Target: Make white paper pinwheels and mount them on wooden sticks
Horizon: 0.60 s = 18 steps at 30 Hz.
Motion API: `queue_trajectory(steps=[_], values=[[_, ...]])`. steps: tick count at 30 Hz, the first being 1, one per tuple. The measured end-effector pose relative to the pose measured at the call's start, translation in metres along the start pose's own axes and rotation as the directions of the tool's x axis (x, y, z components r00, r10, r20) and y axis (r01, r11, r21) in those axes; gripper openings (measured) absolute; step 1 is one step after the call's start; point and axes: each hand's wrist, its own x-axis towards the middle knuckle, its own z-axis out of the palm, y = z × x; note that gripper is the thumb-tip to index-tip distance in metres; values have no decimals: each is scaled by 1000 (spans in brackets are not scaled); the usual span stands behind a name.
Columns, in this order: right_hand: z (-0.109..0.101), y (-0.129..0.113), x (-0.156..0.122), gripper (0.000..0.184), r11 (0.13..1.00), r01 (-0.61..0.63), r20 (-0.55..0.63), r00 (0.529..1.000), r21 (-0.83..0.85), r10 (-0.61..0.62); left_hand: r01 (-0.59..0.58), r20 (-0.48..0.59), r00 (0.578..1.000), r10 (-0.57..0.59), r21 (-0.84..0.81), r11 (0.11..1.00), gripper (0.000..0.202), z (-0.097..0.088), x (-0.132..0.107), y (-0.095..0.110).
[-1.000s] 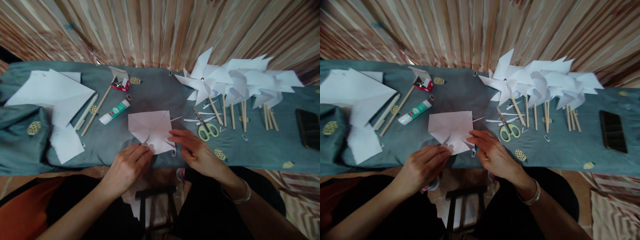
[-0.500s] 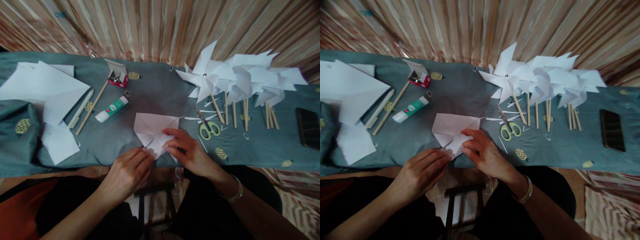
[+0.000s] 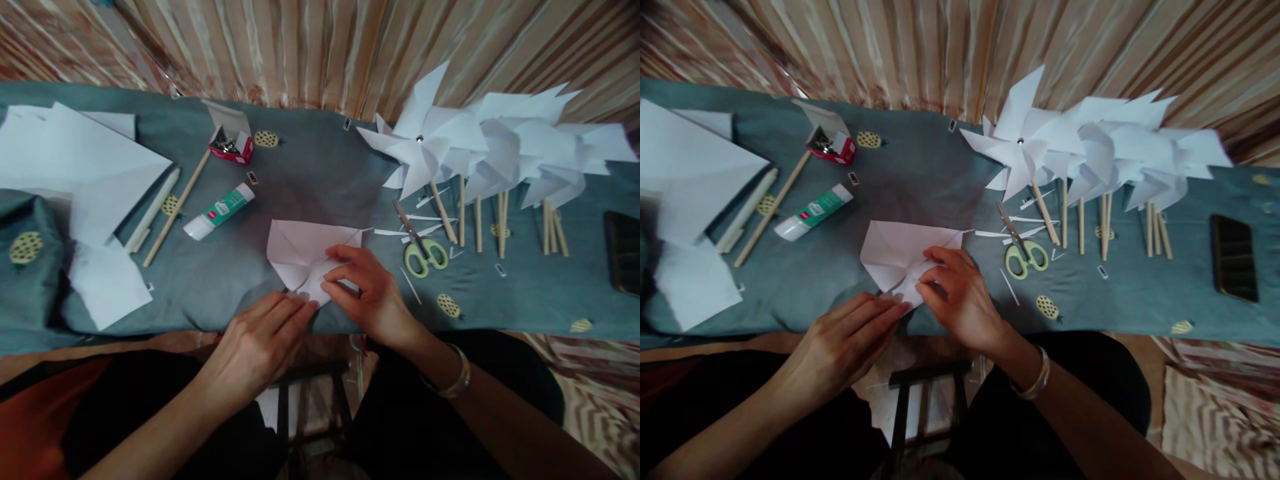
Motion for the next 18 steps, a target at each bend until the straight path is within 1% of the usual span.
queue_trajectory(steps=[5,8,11,16,18], values=[[3,0,1,6,1000,0,-27,1000,-23,0,29,-36,999,-30,-31,999,29,3,-2,-1],[4,0,1,4,999,-4,-29,1000,-33,3,44,-30,999,-46,-50,998,31,4,-4,-2],[4,0,1,5,999,1,-33,999,-36,-2,66,0,998,-66,-89,994,34,5,-6,-3],[5,0,4,6,999,-2,-34,999,-46,1,116,-25,992,-122,-178,977,29,7,-6,-4],[5,0,4,6,998,0,-37,999,-56,-2,147,-15,988,-153,-198,969,28,7,-4,-4]])
